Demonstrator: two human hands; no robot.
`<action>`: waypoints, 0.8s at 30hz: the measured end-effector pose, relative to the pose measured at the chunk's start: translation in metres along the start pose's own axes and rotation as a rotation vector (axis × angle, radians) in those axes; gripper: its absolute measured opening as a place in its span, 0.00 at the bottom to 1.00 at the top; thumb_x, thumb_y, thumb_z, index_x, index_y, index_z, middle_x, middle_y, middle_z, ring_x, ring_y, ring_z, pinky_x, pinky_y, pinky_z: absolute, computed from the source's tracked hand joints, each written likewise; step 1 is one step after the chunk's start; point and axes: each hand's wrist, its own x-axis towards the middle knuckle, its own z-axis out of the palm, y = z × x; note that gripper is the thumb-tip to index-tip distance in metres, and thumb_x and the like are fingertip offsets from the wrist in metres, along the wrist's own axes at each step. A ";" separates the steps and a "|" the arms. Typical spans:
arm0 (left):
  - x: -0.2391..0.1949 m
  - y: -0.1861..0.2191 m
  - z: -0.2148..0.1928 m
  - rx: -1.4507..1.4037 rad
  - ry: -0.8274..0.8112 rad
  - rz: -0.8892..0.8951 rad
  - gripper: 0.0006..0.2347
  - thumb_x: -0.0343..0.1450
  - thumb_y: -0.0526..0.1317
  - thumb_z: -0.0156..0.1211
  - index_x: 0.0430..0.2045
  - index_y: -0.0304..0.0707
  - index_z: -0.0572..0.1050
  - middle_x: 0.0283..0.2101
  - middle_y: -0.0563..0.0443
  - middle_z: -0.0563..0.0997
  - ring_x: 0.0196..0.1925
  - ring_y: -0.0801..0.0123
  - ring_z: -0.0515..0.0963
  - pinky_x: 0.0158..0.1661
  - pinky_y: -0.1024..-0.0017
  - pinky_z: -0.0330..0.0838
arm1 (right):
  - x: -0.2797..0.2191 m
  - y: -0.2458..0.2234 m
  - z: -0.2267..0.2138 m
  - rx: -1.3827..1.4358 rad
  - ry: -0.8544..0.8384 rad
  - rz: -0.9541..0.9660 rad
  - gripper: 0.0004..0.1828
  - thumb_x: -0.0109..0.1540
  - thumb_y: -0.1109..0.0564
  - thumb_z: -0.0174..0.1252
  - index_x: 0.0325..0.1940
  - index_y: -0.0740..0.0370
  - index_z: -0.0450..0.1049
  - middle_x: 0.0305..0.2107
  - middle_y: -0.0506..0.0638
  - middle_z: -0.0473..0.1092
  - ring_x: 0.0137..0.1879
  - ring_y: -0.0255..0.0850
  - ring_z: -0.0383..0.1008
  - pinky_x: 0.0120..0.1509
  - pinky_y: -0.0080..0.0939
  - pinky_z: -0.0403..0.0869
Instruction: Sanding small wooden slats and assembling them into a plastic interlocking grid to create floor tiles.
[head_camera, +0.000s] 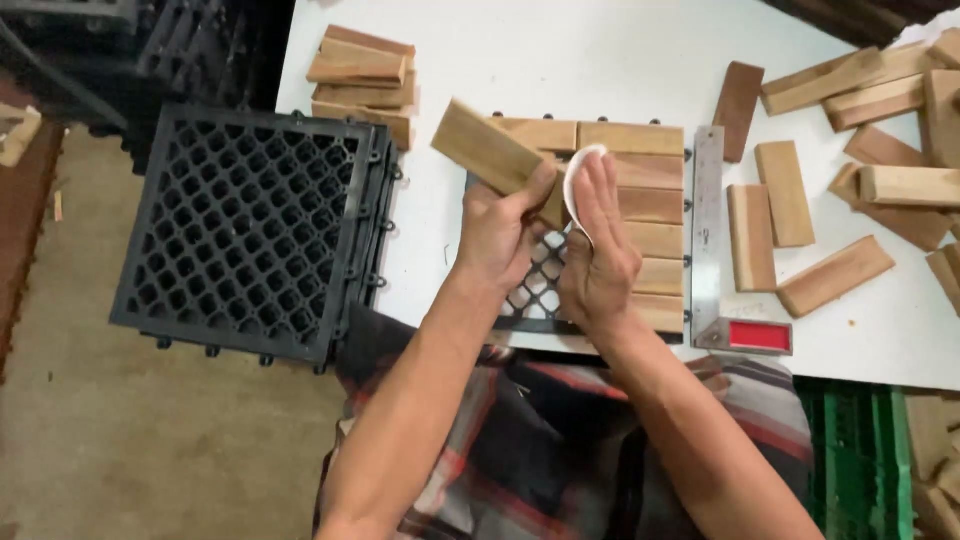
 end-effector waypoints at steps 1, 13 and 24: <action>-0.001 0.006 0.002 -0.001 -0.022 0.015 0.16 0.64 0.34 0.75 0.41 0.25 0.77 0.34 0.40 0.83 0.34 0.55 0.86 0.32 0.50 0.83 | -0.012 0.008 -0.007 -0.002 0.014 -0.022 0.29 0.73 0.46 0.43 0.64 0.75 0.70 0.63 0.69 0.65 0.71 0.65 0.62 0.73 0.64 0.66; -0.023 0.023 0.027 0.036 -0.155 0.124 0.12 0.63 0.32 0.75 0.35 0.28 0.79 0.30 0.45 0.83 0.30 0.61 0.85 0.28 0.63 0.84 | 0.018 -0.021 -0.018 0.063 0.043 0.087 0.23 0.74 0.56 0.40 0.60 0.80 0.71 0.57 0.70 0.70 0.67 0.61 0.68 0.70 0.59 0.70; -0.017 -0.005 0.020 -0.006 0.028 0.008 0.12 0.65 0.35 0.74 0.37 0.30 0.79 0.29 0.47 0.83 0.26 0.65 0.84 0.22 0.74 0.79 | -0.003 -0.007 -0.002 -0.141 0.092 0.056 0.22 0.72 0.56 0.48 0.66 0.74 0.69 0.65 0.69 0.63 0.72 0.62 0.61 0.74 0.57 0.65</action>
